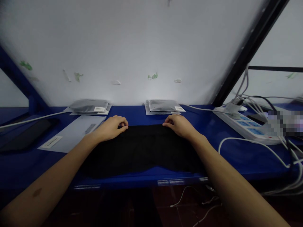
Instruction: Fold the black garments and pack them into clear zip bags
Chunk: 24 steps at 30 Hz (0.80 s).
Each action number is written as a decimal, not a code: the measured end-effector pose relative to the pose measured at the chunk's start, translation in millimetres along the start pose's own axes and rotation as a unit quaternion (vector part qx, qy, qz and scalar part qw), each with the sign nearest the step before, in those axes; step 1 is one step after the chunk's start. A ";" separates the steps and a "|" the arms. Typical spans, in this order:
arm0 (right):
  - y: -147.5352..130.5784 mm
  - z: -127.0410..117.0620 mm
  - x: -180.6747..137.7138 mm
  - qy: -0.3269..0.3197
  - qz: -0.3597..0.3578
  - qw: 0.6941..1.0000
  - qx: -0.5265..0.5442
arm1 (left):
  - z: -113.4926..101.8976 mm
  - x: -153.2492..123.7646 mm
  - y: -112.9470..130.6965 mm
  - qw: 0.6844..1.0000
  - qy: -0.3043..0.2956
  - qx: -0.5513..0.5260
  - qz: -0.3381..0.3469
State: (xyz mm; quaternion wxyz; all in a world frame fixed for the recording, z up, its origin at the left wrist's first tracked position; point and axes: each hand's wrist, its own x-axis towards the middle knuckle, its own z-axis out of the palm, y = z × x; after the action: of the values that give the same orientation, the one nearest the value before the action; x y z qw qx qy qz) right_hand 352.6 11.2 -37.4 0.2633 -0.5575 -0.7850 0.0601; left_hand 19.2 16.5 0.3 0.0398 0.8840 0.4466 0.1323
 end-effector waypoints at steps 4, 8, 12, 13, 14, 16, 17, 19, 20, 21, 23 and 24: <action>0.8 0.5 0.0 0.000 -0.004 1.000 0.002 | 0.7 -0.8 -0.3 1.000 0.006 0.002 0.003; 0.8 0.8 0.6 0.002 0.003 1.000 0.001 | 0.6 -1.0 1.1 1.000 0.007 0.004 0.000; -0.7 0.4 1.0 -0.005 0.002 1.000 0.003 | -0.2 -1.1 2.2 1.000 0.002 0.004 -0.006; -1.2 0.2 1.0 -0.006 0.001 1.000 0.004 | -0.3 -1.2 2.3 1.000 0.002 0.004 -0.007; -1.5 0.1 1.1 -0.007 0.002 1.000 0.005 | -0.5 -1.2 2.5 1.000 0.002 0.005 -0.007; -2.2 0.0 1.3 -0.005 0.007 1.000 0.004 | -0.8 -1.4 2.8 1.000 0.005 0.004 -0.004; -2.5 -0.1 1.4 -0.004 0.009 1.000 0.003 | -0.9 -1.5 3.1 1.000 0.007 0.004 -0.002; -2.9 -0.1 1.5 -0.002 0.012 1.000 -0.001 | -1.2 -1.9 3.6 1.000 0.006 0.006 -0.003; -2.9 -0.1 1.6 -0.002 0.011 1.000 -0.003 | -1.3 -2.0 3.8 1.000 0.004 0.008 -0.005; -2.9 -0.2 1.6 -0.005 0.009 1.000 -0.004 | -1.4 -2.1 3.9 1.000 0.003 0.010 -0.007; -2.8 -0.3 1.6 -0.009 0.005 1.000 -0.003 | -1.3 -2.1 3.8 1.000 0.003 0.013 -0.007; -2.8 -0.4 1.6 -0.010 0.005 1.000 -0.002 | -1.1 -2.0 3.6 1.000 0.004 0.013 -0.006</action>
State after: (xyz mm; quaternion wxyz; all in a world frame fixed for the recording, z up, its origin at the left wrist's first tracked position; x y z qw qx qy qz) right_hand 350.1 11.5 -35.4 0.2541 -0.5609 -0.7852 0.0654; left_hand 20.6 12.7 1.7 0.0277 0.8814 0.4535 0.1296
